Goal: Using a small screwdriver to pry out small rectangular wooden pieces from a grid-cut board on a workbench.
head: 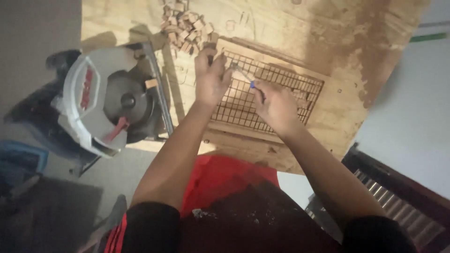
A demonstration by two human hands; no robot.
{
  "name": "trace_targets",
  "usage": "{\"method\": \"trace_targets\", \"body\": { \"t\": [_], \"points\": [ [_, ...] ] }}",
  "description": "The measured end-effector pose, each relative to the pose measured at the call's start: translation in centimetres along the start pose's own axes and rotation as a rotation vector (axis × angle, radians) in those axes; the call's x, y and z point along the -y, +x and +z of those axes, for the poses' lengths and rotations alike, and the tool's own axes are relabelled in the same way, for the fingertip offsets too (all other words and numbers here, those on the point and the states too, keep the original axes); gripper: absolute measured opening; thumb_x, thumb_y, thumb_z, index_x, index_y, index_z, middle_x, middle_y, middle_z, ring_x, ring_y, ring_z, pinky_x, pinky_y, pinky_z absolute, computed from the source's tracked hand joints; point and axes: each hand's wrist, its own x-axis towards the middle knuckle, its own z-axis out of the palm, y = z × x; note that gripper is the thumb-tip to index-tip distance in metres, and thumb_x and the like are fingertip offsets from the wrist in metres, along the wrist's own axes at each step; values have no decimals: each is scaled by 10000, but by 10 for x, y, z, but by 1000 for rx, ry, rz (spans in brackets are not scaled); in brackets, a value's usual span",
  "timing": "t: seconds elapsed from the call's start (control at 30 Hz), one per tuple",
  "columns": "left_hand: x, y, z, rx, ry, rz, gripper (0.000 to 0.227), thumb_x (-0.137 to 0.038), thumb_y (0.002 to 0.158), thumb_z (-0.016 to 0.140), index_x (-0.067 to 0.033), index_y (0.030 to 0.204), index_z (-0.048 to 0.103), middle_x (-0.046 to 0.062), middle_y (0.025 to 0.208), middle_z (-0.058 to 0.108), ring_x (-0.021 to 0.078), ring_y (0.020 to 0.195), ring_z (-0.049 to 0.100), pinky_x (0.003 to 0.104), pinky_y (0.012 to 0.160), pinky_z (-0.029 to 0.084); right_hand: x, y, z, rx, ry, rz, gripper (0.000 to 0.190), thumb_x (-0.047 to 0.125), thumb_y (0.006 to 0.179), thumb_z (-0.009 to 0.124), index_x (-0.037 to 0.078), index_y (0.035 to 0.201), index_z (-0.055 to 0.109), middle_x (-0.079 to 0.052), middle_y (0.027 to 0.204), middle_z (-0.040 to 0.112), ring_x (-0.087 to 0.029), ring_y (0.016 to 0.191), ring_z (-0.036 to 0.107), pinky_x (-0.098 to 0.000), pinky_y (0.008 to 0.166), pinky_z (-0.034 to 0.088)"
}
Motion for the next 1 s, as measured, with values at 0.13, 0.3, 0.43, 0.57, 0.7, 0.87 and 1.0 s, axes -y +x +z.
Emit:
{"method": "trace_targets", "body": {
  "t": [0.13,0.3,0.43,0.57,0.7,0.87,1.0],
  "points": [
    [-7,-1,5,40,168,45,224,-187,842,807,-115,998,664,62,1243,505,320,1112,528,400,865,510,-10,-4,-11,88,47,44,180,293,1001,667,174,1119,733,-104,985,771,-341,908,750,-477,776,594],
    [-20,-2,16,-34,406,153,211,-228,1022,600,-61,896,581,149,1203,558,395,1083,553,488,799,461,-37,-19,-7,49,90,67,297,396,1013,647,177,1207,695,-126,927,748,-348,874,743,-461,764,581],
    [-24,1,16,-28,492,167,148,-153,1014,545,-32,949,602,155,1189,559,386,1034,566,484,772,461,-30,-28,-12,41,285,104,305,418,1031,602,183,1190,713,-104,895,754,-318,833,749,-400,727,580],
    [-30,9,11,-99,459,65,202,-234,1006,640,-44,941,612,110,1124,561,342,941,593,459,707,471,-21,-30,-8,5,248,179,323,416,995,656,219,1249,691,-92,947,757,-305,900,748,-423,761,577],
    [-13,18,-9,116,442,-20,195,-285,1004,626,-91,986,633,80,1141,566,360,1112,518,521,873,389,-23,-25,-15,-26,298,149,269,372,983,673,228,1206,714,-77,926,761,-295,889,751,-407,770,592],
    [2,83,-40,142,588,-317,216,-311,947,659,-133,830,692,82,770,676,412,752,745,525,566,539,-28,-19,-17,6,224,76,327,433,1042,571,200,1209,728,-110,952,759,-321,891,750,-433,782,599],
    [-8,84,-54,-170,303,-240,581,-451,1143,243,21,1409,453,234,1263,603,359,1140,641,486,977,609,-2,0,-53,182,200,-66,667,461,1069,193,103,1331,692,-46,673,594,-227,571,546,-383,452,393]
  ]
}}
